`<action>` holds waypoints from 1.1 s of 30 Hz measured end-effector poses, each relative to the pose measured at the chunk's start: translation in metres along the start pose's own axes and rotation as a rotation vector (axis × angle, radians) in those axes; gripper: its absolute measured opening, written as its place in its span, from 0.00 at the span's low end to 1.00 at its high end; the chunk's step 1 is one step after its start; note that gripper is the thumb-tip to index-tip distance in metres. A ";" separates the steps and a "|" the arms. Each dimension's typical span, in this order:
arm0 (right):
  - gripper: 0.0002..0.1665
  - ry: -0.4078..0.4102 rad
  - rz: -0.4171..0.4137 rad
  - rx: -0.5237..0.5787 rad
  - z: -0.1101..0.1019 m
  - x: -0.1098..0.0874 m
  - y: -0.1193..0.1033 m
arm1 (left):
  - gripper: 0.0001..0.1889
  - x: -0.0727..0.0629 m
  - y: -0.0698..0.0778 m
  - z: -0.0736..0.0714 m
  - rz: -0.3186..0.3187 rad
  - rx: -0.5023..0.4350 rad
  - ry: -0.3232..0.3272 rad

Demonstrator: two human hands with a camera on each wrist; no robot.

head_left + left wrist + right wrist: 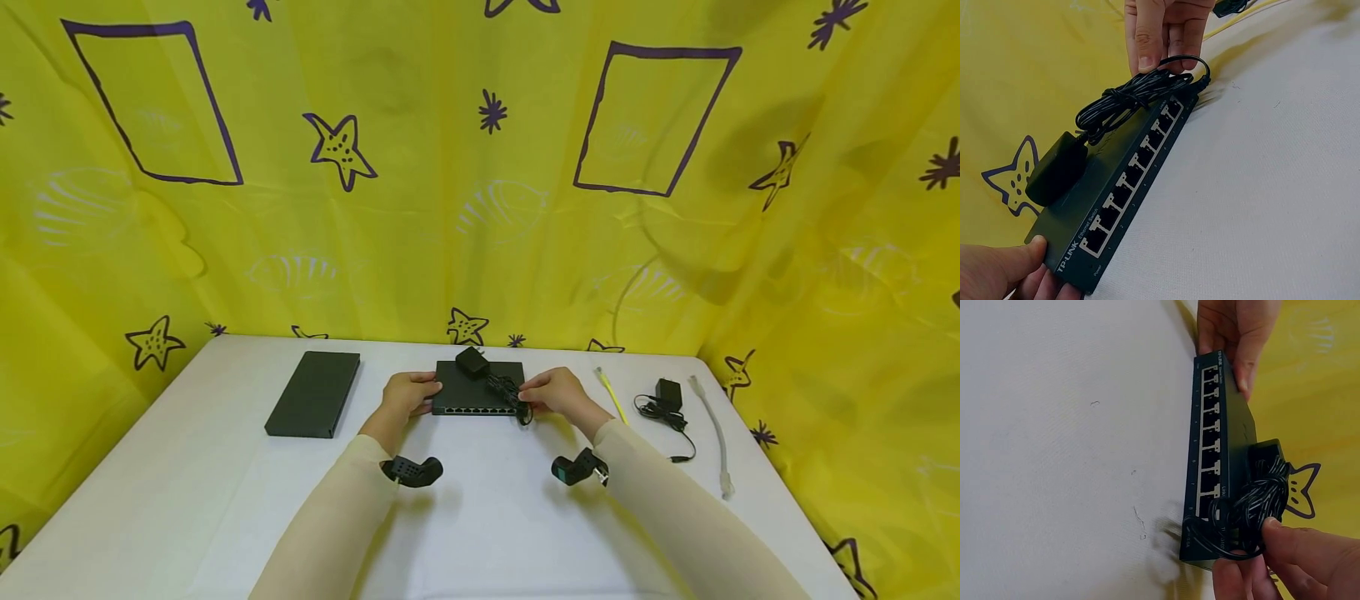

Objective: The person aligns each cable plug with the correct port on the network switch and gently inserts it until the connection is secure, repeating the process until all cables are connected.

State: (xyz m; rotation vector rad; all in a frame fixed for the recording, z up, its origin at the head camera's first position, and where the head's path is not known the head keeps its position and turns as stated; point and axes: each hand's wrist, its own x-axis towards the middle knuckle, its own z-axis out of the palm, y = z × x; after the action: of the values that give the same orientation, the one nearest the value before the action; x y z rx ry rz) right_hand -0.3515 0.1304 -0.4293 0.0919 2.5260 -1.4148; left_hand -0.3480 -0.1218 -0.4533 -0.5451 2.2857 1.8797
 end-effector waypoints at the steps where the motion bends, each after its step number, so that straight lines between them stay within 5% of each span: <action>1: 0.13 -0.004 0.002 -0.001 0.000 0.000 -0.001 | 0.20 0.000 0.000 0.000 -0.001 0.000 0.000; 23: 0.15 -0.105 -0.001 0.042 -0.015 -0.002 -0.011 | 0.20 0.000 0.002 0.000 -0.025 0.007 -0.001; 33: 0.19 -0.111 -0.010 0.014 -0.047 0.003 -0.017 | 0.21 0.002 0.001 0.000 -0.035 0.001 0.006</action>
State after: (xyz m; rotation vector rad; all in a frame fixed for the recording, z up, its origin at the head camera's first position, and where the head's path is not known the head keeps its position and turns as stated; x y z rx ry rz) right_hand -0.3657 0.1610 -0.3921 0.0024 2.4300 -1.4013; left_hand -0.3499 -0.1225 -0.4530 -0.5879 2.2651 1.8637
